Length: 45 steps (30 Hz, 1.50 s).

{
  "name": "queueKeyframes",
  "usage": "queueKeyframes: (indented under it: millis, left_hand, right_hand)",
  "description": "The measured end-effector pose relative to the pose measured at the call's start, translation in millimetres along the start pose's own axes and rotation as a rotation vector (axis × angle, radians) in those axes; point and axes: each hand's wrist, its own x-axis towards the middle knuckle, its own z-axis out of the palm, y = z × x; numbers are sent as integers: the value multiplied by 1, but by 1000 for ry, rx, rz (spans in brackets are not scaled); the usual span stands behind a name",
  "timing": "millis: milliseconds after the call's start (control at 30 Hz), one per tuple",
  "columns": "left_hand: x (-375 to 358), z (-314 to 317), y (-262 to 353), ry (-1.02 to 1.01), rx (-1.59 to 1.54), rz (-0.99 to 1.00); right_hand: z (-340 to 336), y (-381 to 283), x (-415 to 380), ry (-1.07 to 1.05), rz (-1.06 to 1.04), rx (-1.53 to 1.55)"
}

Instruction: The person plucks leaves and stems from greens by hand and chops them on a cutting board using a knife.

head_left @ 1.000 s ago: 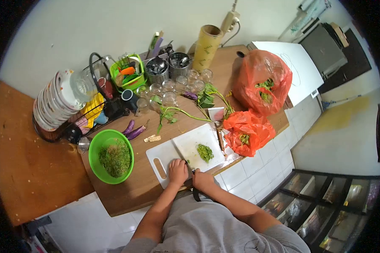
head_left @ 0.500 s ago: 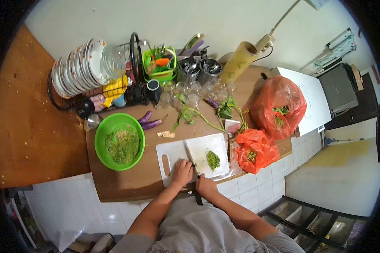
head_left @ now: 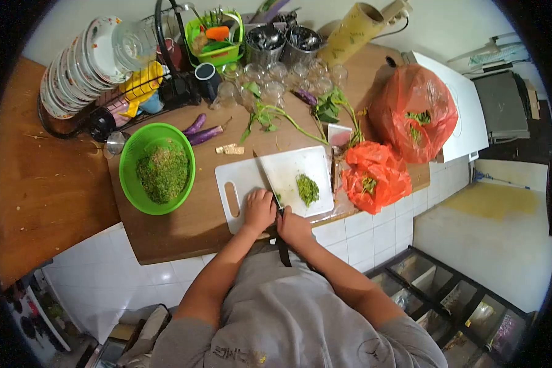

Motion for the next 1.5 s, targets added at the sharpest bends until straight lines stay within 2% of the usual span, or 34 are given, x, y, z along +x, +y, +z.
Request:
queueKeyframes:
  millis: [233,333,433,600,667,933,1133,1233,1500]
  left_hand:
    - [7,-1,1,-117,59,-68]
    - [8,3,1,-106,27,-69]
    - [10,2,1,11,-8,-13]
    - [10,5,-8,-41,-65,-36]
    - [6,6,-10,-4,-41,31]
    - [7,7,-10,-11,47,66]
    - [12,4,-9,-134,5,-6]
    - [11,5,-6,-109,-11,-12]
    - [12,5,-5,-111,14,90]
  right_hand:
    - [5,0,-7,-37,52,3]
    - [14,6,-9,-33,66,18]
    - [21,14,-5,2,27,8]
    - [20,17,1,-61,-8,-10]
    - [23,17,1,-30,-7,-14]
    - [29,16,4,1,13,27]
    - [36,16,7,54,42,88]
    - [38,17,3,95,33,129]
    - [35,27,-13,195,43,240]
